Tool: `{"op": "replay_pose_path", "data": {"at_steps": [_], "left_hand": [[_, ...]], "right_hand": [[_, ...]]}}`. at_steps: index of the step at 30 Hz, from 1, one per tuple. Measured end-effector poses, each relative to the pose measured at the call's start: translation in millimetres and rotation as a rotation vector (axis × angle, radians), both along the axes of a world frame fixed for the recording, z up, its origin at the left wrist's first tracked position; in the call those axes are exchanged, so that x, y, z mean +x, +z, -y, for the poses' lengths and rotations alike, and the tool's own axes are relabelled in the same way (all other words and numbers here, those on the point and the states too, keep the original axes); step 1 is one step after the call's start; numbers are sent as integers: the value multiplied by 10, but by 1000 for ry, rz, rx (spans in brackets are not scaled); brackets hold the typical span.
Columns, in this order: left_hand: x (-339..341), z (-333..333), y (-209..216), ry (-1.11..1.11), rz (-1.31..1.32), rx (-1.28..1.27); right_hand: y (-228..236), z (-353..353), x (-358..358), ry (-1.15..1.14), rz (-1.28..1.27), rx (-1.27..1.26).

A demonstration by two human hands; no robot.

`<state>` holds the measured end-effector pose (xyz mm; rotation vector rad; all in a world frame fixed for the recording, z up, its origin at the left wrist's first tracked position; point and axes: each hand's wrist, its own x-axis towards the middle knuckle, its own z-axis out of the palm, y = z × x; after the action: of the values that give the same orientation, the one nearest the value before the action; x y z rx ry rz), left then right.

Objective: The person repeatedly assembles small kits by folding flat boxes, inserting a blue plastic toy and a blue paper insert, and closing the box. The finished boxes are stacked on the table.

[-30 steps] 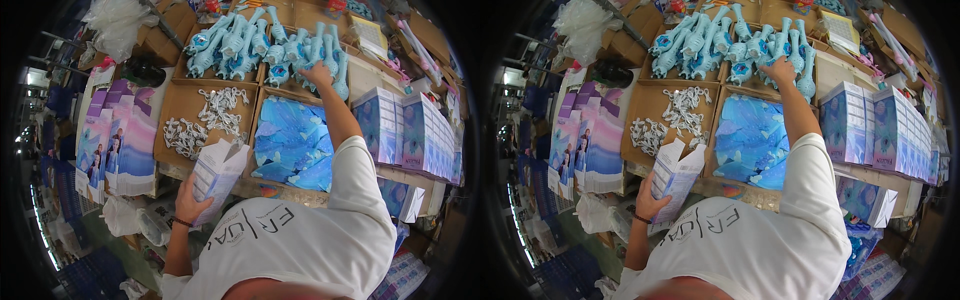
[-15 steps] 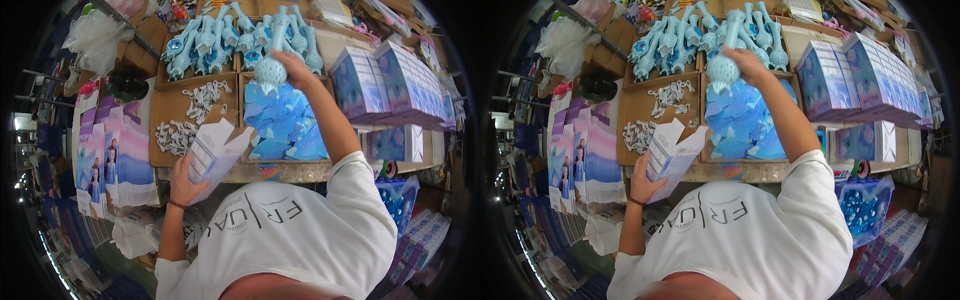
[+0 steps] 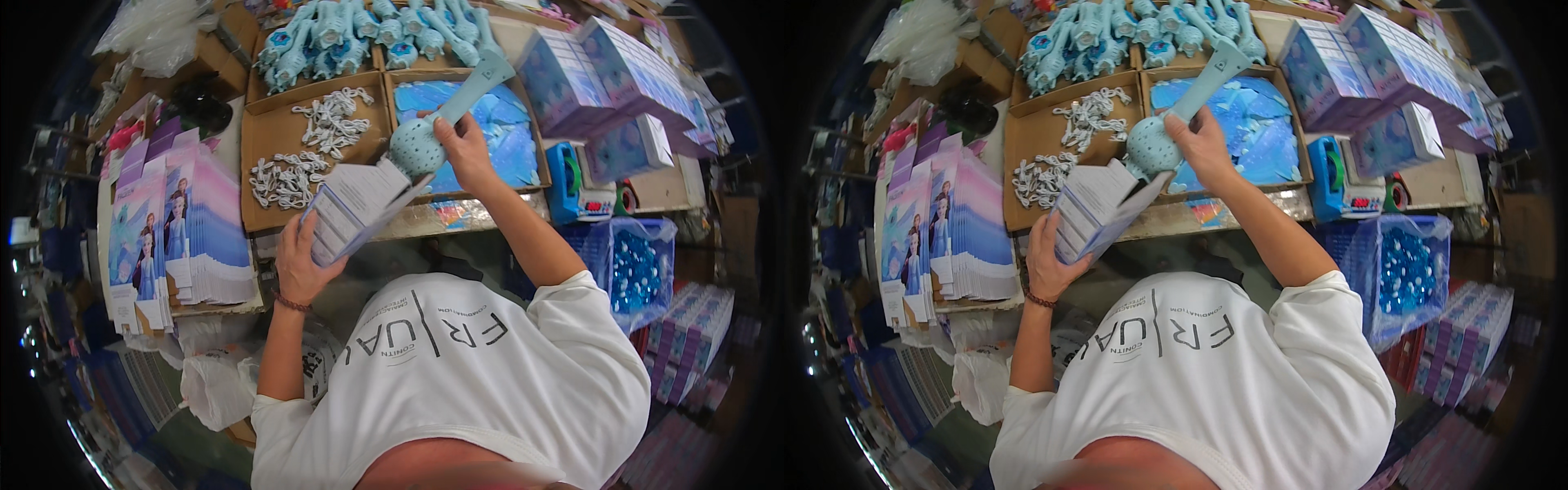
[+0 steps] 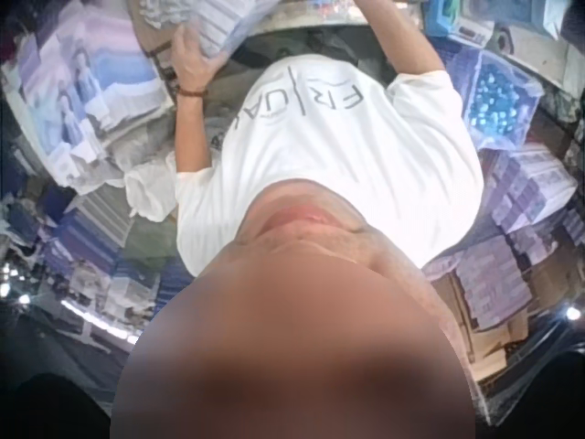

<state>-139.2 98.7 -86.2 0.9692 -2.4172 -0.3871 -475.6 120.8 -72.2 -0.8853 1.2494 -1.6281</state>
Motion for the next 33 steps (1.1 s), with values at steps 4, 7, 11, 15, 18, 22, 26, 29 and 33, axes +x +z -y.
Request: {"op": "replay_pose_path", "data": {"at_steps": [4,7,11,15,18,22,26,29,33], "left_hand": [[-225,47,-62,-112,-109,-20],[-454,40,-133,-211,-205,101],[-880,10,-226,-381,-193,104],[-1400,-173,-122,-536,-279,93],[-1858,-424,72,-575,-254,82],[-2316,-687,268,-583,-124,87],[-2502,-788,262,-490,-57,82],[-2530,-768,158,-363,-57,123],[-2504,-736,18,-251,25,28]], "right_hand": [[169,-536,45,49,-231,160],[274,-860,-35,-154,-247,54],[328,-1225,-241,-121,-187,207],[321,-1598,-355,-192,-205,113],[239,-1692,-341,-184,-537,159],[-33,-2171,-808,-290,-466,26],[-579,-3424,-2150,-793,-439,227],[-1099,-4599,-3227,-1014,-589,733],[-1929,-5360,-3681,-517,-767,1302]]}}
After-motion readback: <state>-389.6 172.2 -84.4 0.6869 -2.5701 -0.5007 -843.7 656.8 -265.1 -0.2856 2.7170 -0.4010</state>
